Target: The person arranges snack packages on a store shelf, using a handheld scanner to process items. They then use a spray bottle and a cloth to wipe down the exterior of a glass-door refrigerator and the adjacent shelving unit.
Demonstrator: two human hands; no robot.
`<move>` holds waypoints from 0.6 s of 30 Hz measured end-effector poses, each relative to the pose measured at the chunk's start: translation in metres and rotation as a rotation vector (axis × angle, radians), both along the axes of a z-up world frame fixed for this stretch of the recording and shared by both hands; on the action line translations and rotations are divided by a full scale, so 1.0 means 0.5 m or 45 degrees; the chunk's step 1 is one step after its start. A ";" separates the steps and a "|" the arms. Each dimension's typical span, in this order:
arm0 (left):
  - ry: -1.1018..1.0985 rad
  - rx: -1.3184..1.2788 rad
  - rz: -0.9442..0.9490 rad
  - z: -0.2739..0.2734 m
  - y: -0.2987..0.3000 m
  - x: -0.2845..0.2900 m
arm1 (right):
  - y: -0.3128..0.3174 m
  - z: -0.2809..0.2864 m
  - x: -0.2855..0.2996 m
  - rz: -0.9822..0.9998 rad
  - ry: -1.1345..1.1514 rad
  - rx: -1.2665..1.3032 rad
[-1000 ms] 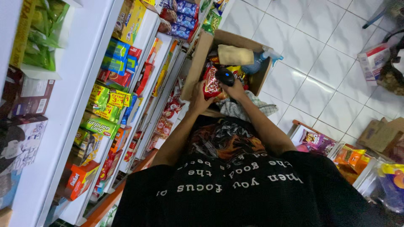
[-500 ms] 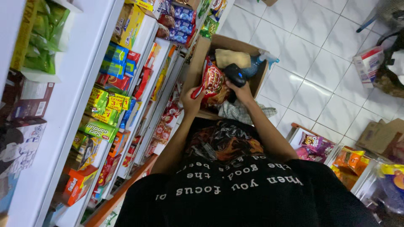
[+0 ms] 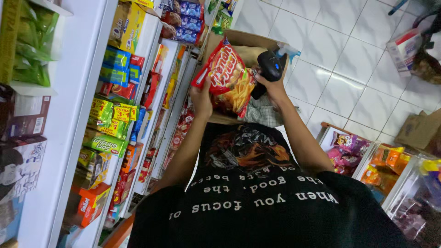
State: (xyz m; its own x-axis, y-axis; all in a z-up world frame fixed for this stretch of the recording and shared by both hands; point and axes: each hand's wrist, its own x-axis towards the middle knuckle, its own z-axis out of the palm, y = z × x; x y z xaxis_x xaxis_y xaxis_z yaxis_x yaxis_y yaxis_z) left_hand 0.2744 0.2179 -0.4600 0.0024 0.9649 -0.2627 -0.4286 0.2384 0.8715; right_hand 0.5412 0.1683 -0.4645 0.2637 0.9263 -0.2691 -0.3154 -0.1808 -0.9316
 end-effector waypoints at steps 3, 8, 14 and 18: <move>-0.388 -0.033 -0.045 -0.034 -0.005 0.003 | -0.017 -0.011 -0.008 -0.075 0.075 -0.045; -0.159 -0.264 -0.184 -0.086 -0.051 0.055 | -0.039 -0.014 -0.041 -0.173 -0.251 -0.146; 0.026 -0.215 -0.190 -0.114 -0.072 0.031 | -0.044 0.019 -0.021 -0.031 -0.583 -0.127; 0.290 -0.137 -0.405 -0.144 -0.054 0.003 | -0.033 0.031 -0.009 0.176 -0.888 -0.217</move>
State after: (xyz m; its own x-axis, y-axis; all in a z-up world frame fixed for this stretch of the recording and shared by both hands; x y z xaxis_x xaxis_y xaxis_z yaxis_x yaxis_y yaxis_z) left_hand 0.2758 0.1911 -0.5318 0.2266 0.8922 -0.3908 -0.1178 0.4234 0.8983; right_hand 0.5367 0.1520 -0.4490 0.3097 0.9239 -0.2246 0.3771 -0.3362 -0.8630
